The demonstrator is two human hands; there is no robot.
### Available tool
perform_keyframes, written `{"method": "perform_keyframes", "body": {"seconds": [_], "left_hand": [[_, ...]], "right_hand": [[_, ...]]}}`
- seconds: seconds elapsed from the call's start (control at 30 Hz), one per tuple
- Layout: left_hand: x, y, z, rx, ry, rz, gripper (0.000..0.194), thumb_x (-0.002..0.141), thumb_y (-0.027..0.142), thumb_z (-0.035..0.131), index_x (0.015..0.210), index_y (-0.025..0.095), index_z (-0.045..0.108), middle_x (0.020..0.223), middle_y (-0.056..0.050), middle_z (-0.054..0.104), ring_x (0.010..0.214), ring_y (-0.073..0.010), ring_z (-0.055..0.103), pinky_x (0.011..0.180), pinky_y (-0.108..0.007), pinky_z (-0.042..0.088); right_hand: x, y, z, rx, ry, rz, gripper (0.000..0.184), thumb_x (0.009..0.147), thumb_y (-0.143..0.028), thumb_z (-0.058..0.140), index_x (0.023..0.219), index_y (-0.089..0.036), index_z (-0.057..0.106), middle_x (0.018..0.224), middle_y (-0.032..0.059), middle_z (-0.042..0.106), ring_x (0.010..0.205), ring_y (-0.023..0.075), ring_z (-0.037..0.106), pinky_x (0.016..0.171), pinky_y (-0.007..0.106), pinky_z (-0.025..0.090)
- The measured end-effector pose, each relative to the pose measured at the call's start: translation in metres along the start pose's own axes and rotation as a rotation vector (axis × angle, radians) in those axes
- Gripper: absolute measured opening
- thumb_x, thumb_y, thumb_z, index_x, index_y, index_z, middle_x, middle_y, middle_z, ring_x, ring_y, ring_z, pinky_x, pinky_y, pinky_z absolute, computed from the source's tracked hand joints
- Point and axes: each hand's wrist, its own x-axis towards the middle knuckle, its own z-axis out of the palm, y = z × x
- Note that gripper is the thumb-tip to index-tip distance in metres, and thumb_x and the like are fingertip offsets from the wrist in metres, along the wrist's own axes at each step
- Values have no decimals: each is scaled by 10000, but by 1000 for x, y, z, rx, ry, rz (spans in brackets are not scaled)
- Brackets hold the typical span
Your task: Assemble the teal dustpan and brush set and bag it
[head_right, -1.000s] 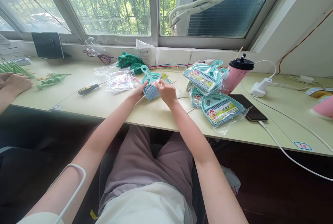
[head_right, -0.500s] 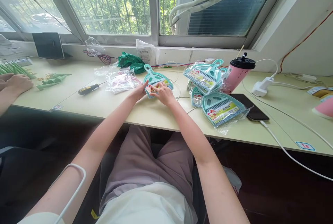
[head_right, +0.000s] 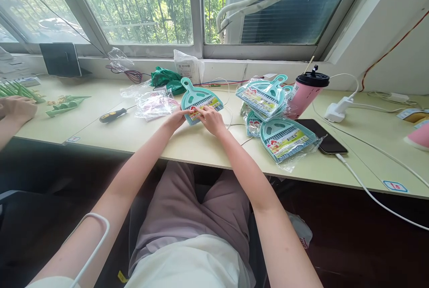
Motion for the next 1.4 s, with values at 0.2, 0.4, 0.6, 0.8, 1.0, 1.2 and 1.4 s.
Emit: {"method": "perform_keyframes", "body": {"seconds": [0.2, 0.4, 0.6, 0.8, 1.0, 1.2, 1.4], "left_hand": [[-1, 4, 3, -24, 3, 20, 553, 610, 42, 804, 1114, 175, 620, 1051, -54, 767, 1146, -286, 708, 1145, -488, 488], [-1, 2, 4, -22, 23, 32, 579, 628, 71, 794, 1162, 185, 601, 1076, -70, 768, 1223, -315, 683, 1160, -516, 469], [-1, 5, 5, -53, 22, 39, 651, 656, 65, 774, 1265, 182, 577, 1145, -87, 767, 1252, -323, 672, 1182, -527, 453], [-4, 10, 6, -41, -7, 69, 704, 692, 81, 788, 1342, 180, 537, 1251, -112, 739, 1305, -328, 640, 1191, -525, 444], [-9, 11, 11, -27, -48, 72, 733, 702, 98, 811, 1375, 192, 538, 1247, -108, 740, 1305, -343, 639, 1178, -536, 459], [-10, 11, 13, -17, -83, 56, 659, 730, 144, 827, 1342, 177, 584, 1207, -106, 753, 1273, -335, 656, 1170, -524, 463], [0, 13, 5, 21, 32, -75, 501, 922, 605, 630, 1151, 164, 693, 1078, -143, 770, 1180, -365, 702, 1033, -504, 560]], "right_hand": [[1, 9, -6, -31, 189, 148, 492, 1072, -348, 375, 1496, -225, 592, 1407, 177, 592, 1278, 347, 485, 989, 462, 454], [0, 17, -9, 45, 252, 223, 430, 1041, -306, 418, 1358, -229, 698, 1519, 183, 512, 1388, 389, 407, 1086, 589, 358], [6, 23, 4, 322, 536, 414, 468, 1028, -431, 438, 1430, -234, 576, 1470, 186, 517, 1348, 352, 482, 1090, 579, 424], [17, 30, 22, 1205, 352, 656, 420, 953, -529, 600, 1249, -231, 590, 1229, 118, 665, 1028, 206, 714, 859, 356, 626], [14, 12, 15, 1633, 166, 649, 161, 885, -296, 754, 963, -210, 642, 923, 14, 766, 777, 132, 742, 813, 288, 646], [11, 12, 7, 1619, 224, 674, 131, 846, -212, 779, 892, -199, 657, 810, -2, 761, 694, 134, 731, 772, 303, 649], [11, 19, 0, 1614, 341, 678, 134, 821, -208, 766, 878, -201, 645, 774, -10, 746, 688, 150, 732, 762, 311, 643]]}}
